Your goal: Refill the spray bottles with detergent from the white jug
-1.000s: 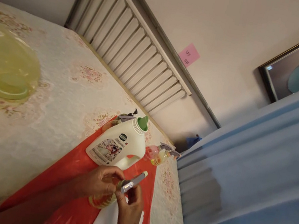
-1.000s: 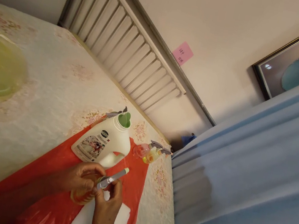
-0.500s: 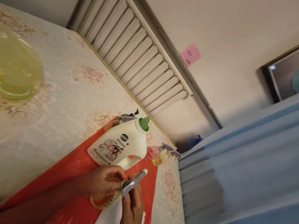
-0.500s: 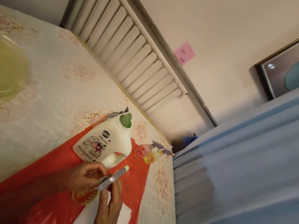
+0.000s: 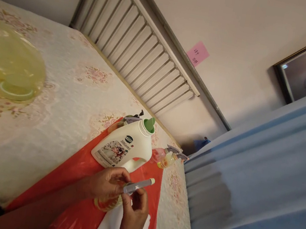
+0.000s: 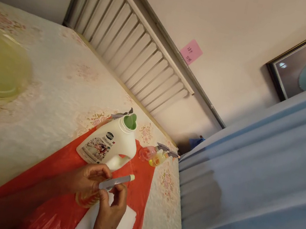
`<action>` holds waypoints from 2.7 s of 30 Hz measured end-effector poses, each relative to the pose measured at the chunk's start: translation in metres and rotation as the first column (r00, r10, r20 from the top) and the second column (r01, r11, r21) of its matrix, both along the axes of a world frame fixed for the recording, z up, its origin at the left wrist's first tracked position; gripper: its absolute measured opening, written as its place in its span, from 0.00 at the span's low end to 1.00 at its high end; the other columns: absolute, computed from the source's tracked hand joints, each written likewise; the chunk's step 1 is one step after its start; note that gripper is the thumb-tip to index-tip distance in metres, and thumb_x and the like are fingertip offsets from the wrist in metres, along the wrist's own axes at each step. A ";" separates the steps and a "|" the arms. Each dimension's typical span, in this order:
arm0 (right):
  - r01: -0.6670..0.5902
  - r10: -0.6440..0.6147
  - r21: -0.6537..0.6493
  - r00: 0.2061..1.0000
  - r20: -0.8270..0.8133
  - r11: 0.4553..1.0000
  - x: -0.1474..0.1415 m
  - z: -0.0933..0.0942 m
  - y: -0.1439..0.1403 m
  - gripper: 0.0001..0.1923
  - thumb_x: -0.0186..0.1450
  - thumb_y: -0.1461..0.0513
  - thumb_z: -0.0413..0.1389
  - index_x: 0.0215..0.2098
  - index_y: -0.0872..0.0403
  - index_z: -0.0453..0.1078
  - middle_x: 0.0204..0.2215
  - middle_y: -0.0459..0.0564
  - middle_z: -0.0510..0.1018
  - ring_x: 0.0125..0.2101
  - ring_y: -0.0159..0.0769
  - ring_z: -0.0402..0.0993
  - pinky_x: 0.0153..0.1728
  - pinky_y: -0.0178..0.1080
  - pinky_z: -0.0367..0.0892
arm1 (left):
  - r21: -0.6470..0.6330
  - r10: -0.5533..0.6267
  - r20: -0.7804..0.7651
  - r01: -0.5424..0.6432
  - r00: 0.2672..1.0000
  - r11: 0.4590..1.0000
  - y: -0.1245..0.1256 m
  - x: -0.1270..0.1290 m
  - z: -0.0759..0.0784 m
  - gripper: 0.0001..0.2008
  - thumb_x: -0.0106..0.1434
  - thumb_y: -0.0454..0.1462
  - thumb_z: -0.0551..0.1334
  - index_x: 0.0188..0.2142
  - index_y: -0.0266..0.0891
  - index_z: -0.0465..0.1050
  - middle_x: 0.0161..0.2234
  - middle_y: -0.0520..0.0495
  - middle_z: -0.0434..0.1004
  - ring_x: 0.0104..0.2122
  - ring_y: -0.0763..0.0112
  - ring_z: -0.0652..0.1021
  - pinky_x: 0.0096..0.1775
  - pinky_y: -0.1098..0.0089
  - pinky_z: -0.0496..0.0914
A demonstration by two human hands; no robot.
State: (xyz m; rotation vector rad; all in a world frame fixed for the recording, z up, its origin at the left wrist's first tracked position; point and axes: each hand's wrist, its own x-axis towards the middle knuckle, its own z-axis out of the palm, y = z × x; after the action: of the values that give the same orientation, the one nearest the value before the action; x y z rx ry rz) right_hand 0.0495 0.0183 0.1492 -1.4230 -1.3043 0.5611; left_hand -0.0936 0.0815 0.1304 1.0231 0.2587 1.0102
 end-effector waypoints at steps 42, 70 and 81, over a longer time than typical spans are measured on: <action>0.040 -0.040 0.013 0.999 -0.001 0.999 -0.004 0.002 -0.002 0.11 0.54 0.60 0.65 0.30 0.54 0.69 0.26 0.42 0.70 0.30 0.36 0.70 0.34 0.36 0.68 | 0.029 -0.004 -0.126 0.008 0.992 1.000 -0.001 -0.011 0.003 0.23 0.47 0.48 0.75 0.37 0.38 0.72 0.37 0.49 0.77 0.41 0.64 0.76 0.43 0.66 0.68; -0.156 0.155 -0.007 0.973 0.169 0.988 0.000 0.016 -0.012 0.10 0.65 0.57 0.57 0.41 0.53 0.74 0.37 0.50 0.77 0.40 0.42 0.73 0.42 0.41 0.68 | 0.045 -0.069 -0.107 0.074 0.992 0.996 0.001 -0.013 -0.004 0.17 0.49 0.29 0.67 0.39 0.42 0.71 0.41 0.52 0.78 0.44 0.64 0.76 0.43 0.68 0.69; -0.073 0.074 -0.009 0.990 0.116 0.997 -0.006 0.006 -0.010 0.11 0.61 0.57 0.60 0.40 0.54 0.72 0.34 0.48 0.76 0.36 0.40 0.72 0.38 0.39 0.67 | 0.018 -0.068 -0.095 0.070 0.993 0.997 0.000 -0.014 -0.005 0.17 0.49 0.27 0.66 0.39 0.42 0.71 0.42 0.50 0.79 0.46 0.61 0.77 0.46 0.65 0.68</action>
State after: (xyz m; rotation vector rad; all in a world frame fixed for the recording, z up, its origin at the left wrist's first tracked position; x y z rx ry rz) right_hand 0.0437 0.0088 0.1556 -1.4335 -1.4537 0.5368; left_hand -0.1074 0.0817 0.1254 1.0942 0.2887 0.9049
